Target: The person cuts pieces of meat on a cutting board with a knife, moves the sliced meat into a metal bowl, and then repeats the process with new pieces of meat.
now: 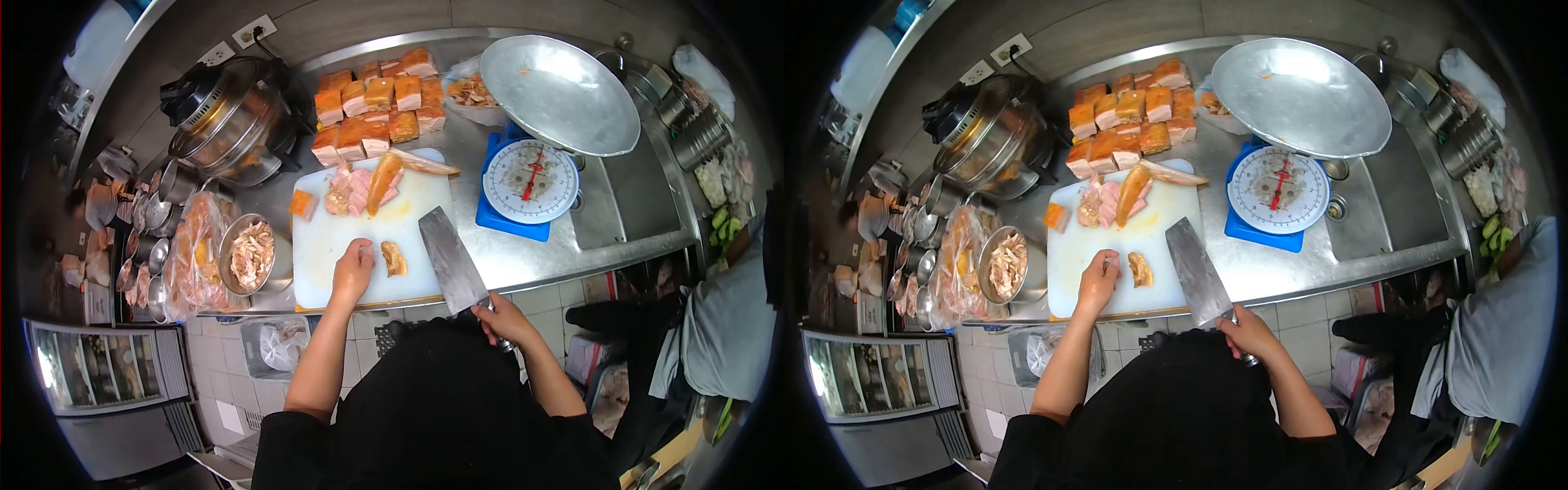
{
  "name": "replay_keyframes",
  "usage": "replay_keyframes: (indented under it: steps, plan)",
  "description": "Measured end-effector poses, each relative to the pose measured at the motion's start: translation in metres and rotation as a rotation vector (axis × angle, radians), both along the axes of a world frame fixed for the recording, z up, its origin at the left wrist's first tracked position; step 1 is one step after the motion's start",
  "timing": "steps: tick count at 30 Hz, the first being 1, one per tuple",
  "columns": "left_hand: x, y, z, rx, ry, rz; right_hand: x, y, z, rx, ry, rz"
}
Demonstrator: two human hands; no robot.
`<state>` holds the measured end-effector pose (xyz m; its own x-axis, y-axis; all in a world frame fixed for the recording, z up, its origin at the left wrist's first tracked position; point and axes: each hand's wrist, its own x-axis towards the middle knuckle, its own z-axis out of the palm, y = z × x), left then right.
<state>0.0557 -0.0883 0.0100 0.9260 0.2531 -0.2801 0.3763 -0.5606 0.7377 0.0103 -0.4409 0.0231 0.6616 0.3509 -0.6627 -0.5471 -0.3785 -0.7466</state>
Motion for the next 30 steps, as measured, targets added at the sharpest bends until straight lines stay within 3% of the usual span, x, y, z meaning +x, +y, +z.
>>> replay_keyframes:
  steps: [2, 3, 5, 8, 12, 14, 20, 30]
  plan:
    - [-0.001, 0.012, -0.011, 0.165, -0.326, -0.247, 0.001, 0.001, 0.002, 0.004, -0.011, 0.013]
    - [0.000, 0.009, -0.006, 0.166, -0.328, -0.243, 0.000, 0.002, 0.001, 0.016, -0.017, 0.013]
    - [0.004, -0.002, 0.010, 0.392, -0.454, -0.519, -0.001, 0.001, -0.002, 0.026, -0.025, 0.012]
    - [0.013, -0.002, -0.003, 0.406, -0.391, -0.662, -0.004, 0.002, -0.006, 0.002, -0.015, 0.003]
    - [0.012, -0.006, -0.007, 0.372, -0.410, -0.612, -0.007, 0.004, 0.008, 0.069, -0.014, -0.034]
    - [0.010, -0.010, -0.008, 0.316, -0.518, -0.472, -0.010, 0.005, 0.010, 0.103, -0.003, -0.040]
    - [0.007, -0.021, -0.043, 0.349, -0.753, -0.321, -0.014, 0.008, -0.004, 0.156, 0.128, 0.045]
    - [0.010, -0.017, -0.050, 0.409, -0.665, -0.351, -0.005, -0.006, -0.011, 0.184, 0.271, 0.120]
